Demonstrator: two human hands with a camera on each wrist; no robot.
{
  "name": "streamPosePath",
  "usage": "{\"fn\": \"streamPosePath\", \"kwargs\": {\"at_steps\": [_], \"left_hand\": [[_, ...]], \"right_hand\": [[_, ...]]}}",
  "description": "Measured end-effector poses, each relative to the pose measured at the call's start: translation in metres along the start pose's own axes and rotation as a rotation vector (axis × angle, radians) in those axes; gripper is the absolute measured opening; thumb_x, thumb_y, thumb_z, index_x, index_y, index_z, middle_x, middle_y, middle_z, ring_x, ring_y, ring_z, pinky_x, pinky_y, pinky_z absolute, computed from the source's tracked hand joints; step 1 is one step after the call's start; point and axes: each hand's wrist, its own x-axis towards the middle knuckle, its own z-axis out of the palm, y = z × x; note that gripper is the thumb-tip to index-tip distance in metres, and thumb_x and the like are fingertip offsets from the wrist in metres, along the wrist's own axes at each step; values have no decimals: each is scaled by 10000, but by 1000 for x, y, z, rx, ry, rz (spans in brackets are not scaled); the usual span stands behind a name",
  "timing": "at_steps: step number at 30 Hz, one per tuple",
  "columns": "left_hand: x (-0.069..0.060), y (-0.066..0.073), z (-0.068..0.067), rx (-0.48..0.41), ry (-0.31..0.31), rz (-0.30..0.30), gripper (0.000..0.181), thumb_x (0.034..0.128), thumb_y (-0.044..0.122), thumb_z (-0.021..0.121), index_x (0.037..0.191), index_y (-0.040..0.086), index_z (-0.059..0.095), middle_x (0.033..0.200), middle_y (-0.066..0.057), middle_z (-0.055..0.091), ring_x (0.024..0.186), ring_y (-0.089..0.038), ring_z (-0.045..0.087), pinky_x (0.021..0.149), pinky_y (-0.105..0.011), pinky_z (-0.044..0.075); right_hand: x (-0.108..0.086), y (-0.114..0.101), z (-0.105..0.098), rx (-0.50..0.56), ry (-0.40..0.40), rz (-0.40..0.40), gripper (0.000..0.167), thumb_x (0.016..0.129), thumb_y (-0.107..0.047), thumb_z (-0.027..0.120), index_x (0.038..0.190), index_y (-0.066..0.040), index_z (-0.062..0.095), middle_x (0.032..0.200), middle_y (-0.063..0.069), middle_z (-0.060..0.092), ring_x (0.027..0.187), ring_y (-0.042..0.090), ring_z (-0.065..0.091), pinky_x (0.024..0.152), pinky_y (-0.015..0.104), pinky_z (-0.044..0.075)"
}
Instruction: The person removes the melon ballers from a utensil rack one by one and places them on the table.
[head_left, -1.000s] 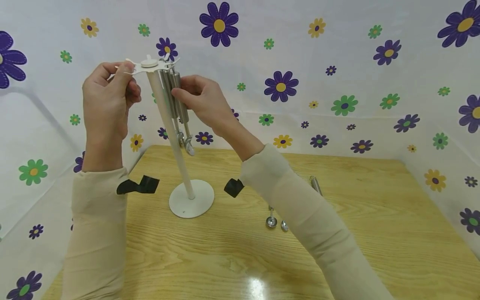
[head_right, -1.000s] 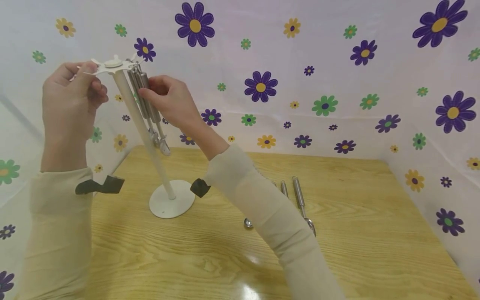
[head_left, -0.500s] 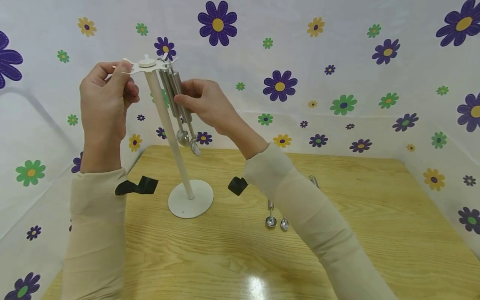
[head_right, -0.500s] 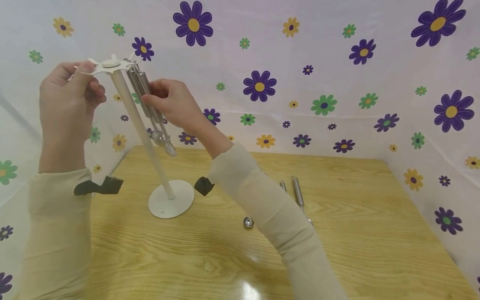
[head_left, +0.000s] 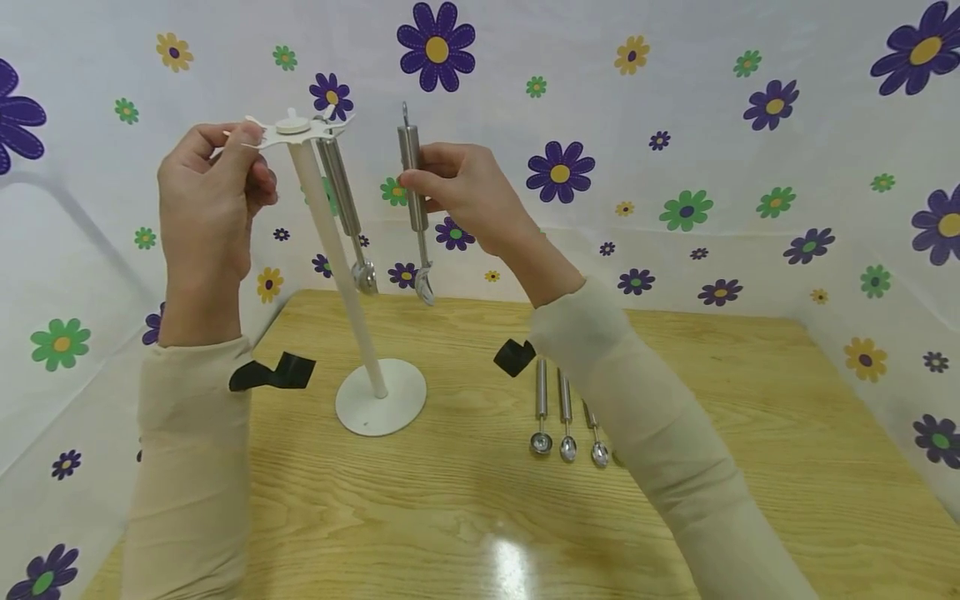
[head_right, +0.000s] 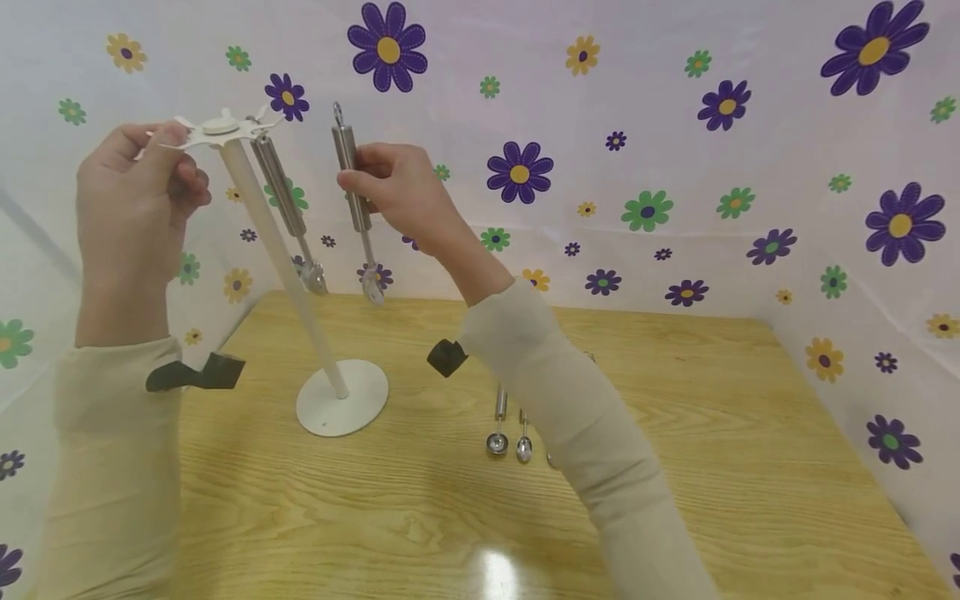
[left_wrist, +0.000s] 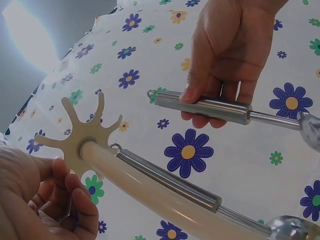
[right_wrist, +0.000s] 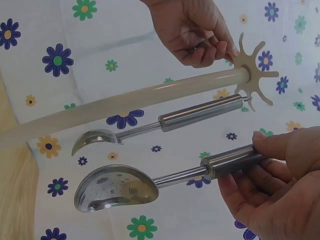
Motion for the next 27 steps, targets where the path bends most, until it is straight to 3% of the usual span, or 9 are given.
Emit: {"fn": "streamPosePath", "kwargs": {"at_steps": [12, 16, 27], "left_hand": [[-1, 1, 1, -7, 3, 2, 235, 943, 185, 769, 1095, 26, 689, 784, -98, 607, 654, -178, 558, 624, -199, 552], [-2, 2, 2, -12, 6, -4, 239, 935, 187, 776, 1089, 25, 691, 778, -97, 608, 648, -179, 557, 618, -198, 550], [-3, 2, 3, -12, 1, 3, 253, 935, 181, 780, 1085, 6, 677, 757, -93, 606, 634, -178, 553, 603, -195, 543]], "right_hand": [[-9, 8, -5, 14, 10, 39, 286, 1013, -99, 677, 1267, 31, 660, 1134, 146, 707, 1007, 245, 686, 896, 326, 584], [-13, 21, -2, -22, 1, 72, 294, 1010, -129, 690, 1267, 12, 664, 1106, 126, 711, 982, 235, 679, 876, 328, 584], [-30, 66, 7, 39, -6, 192, 273, 1005, -109, 693, 1235, 37, 664, 1119, 143, 702, 1040, 249, 680, 883, 329, 593]]}}
